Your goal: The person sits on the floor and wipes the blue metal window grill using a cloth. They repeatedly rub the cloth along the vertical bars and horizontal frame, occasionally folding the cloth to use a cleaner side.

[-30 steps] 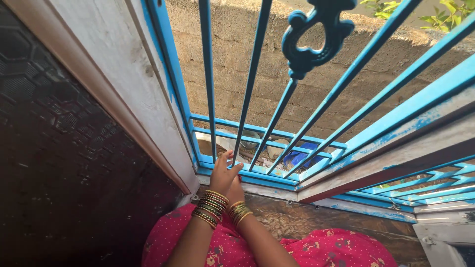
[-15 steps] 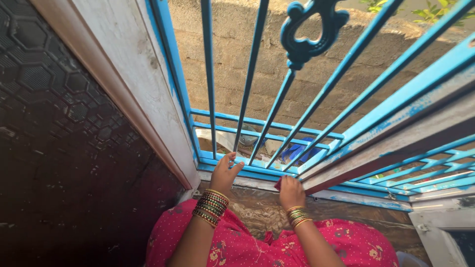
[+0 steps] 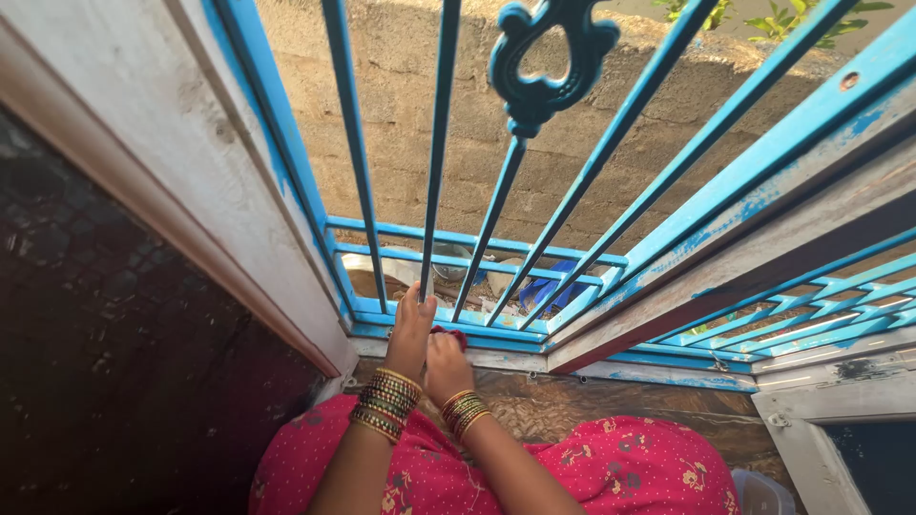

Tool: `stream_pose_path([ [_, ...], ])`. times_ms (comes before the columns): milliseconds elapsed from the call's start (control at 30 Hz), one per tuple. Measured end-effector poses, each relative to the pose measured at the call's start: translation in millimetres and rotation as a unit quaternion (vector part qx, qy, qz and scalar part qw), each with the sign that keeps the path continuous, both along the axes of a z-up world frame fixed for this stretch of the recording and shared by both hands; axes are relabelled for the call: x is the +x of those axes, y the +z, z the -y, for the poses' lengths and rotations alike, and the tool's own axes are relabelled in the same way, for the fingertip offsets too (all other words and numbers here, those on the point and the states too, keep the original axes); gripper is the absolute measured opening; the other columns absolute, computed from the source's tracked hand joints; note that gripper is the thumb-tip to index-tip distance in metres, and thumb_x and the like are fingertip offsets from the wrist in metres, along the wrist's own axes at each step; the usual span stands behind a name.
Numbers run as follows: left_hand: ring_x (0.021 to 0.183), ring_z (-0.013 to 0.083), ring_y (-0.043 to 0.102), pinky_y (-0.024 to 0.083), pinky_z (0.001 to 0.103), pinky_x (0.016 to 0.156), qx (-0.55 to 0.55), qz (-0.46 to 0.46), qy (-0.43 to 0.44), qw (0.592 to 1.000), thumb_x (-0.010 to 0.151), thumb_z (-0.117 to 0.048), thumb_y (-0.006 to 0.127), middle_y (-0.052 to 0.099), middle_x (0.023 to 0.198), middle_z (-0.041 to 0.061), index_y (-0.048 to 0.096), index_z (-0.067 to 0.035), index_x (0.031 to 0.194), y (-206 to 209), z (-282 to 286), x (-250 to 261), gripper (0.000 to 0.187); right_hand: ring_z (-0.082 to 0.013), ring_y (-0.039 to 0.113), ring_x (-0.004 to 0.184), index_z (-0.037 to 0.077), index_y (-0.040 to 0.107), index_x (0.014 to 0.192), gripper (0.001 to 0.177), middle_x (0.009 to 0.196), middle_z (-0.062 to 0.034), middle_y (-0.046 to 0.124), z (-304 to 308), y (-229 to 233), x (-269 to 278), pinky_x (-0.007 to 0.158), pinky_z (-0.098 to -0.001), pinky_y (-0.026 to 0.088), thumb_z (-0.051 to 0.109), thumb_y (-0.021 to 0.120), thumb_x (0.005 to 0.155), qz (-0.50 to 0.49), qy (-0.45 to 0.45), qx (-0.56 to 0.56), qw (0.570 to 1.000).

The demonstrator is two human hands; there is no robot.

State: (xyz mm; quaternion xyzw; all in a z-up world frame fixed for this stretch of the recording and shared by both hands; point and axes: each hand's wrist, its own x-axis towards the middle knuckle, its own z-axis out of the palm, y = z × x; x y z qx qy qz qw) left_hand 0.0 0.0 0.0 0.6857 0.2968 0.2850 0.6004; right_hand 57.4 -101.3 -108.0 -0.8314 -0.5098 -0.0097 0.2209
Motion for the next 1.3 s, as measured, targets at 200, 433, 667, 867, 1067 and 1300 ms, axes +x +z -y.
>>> stream_pose_path([
  [200, 0.146, 0.0297, 0.040, 0.031, 0.039, 0.118, -0.026, -0.021, -0.036, 0.999, 0.102, -0.061, 0.030, 0.042, 0.157, 0.018, 0.038, -0.008, 0.155, 11.3, -0.2, -17.4, 0.076, -0.0314, 0.061, 0.106, 0.008, 0.063, 0.107, 0.021, 0.108, -0.0115, 0.064, 46.1, 19.9, 37.6, 0.095, -0.0449, 0.050, 0.012, 0.055, 0.088, -0.009, -0.001, 0.008, 1.000],
  [433, 0.143, 0.0279, 0.047, 0.033, 0.039, 0.118, -0.099, -0.016, -0.011, 0.995, 0.101, -0.062, 0.028, 0.052, 0.151, 0.016, 0.050, -0.009, 0.150, 3.5, -8.8, -13.1, 0.075, -0.0363, 0.059, 0.106, -0.001, 0.063, 0.107, 0.029, 0.109, -0.0177, 0.061, 95.3, -2.8, 78.6, 0.094, -0.0483, 0.048, 0.011, 0.059, 0.081, 0.087, -0.223, -0.094, 0.966],
  [667, 0.140, 0.0267, 0.049, 0.034, 0.042, 0.114, -0.167, 0.052, 0.037, 0.984, 0.097, -0.057, 0.040, 0.054, 0.149, 0.014, 0.050, -0.005, 0.148, 23.0, -3.0, -24.4, 0.073, -0.0381, 0.057, 0.111, -0.001, 0.064, 0.113, 0.038, 0.117, -0.0194, 0.062, 70.5, -35.0, 52.1, 0.101, -0.0473, 0.046, 0.009, 0.060, 0.076, 0.052, -0.119, -0.006, 0.992],
  [867, 0.148, 0.0379, 0.037, 0.036, 0.047, 0.116, 0.248, -0.113, 0.085, 0.958, 0.093, -0.043, 0.063, 0.030, 0.165, 0.024, 0.046, 0.006, 0.140, 41.0, 64.0, -22.3, 0.070, -0.0351, 0.057, 0.114, 0.000, 0.063, 0.122, 0.039, 0.121, -0.0166, 0.062, -28.7, -49.7, -5.5, 0.101, -0.0464, 0.045, 0.009, 0.061, 0.084, 0.014, 0.007, 0.075, 0.997],
  [1067, 0.152, 0.0482, -0.004, 0.004, 0.067, 0.116, 0.345, -0.225, -0.068, 0.909, 0.080, -0.051, 0.076, -0.003, 0.165, 0.028, 0.033, -0.007, 0.159, 38.3, 98.6, -9.8, 0.100, -0.0343, 0.059, 0.110, 0.002, 0.064, 0.116, 0.033, 0.117, -0.0143, 0.064, -46.2, -24.5, -3.0, 0.098, -0.0454, 0.047, 0.010, 0.061, 0.084, -0.001, 0.058, 0.072, 0.996],
  [1300, 0.154, 0.0487, -0.003, 0.003, 0.070, 0.118, 0.318, -0.301, -0.151, 0.886, 0.077, -0.052, 0.078, -0.004, 0.169, 0.022, 0.039, -0.013, 0.154, 38.9, 84.4, -7.0, 0.095, -0.0335, 0.062, 0.105, 0.006, 0.066, 0.110, 0.027, 0.111, -0.0117, 0.067, 14.6, 9.9, 32.5, 0.093, -0.0441, 0.050, 0.011, 0.061, 0.084, 0.005, -0.019, 0.064, 0.998],
])
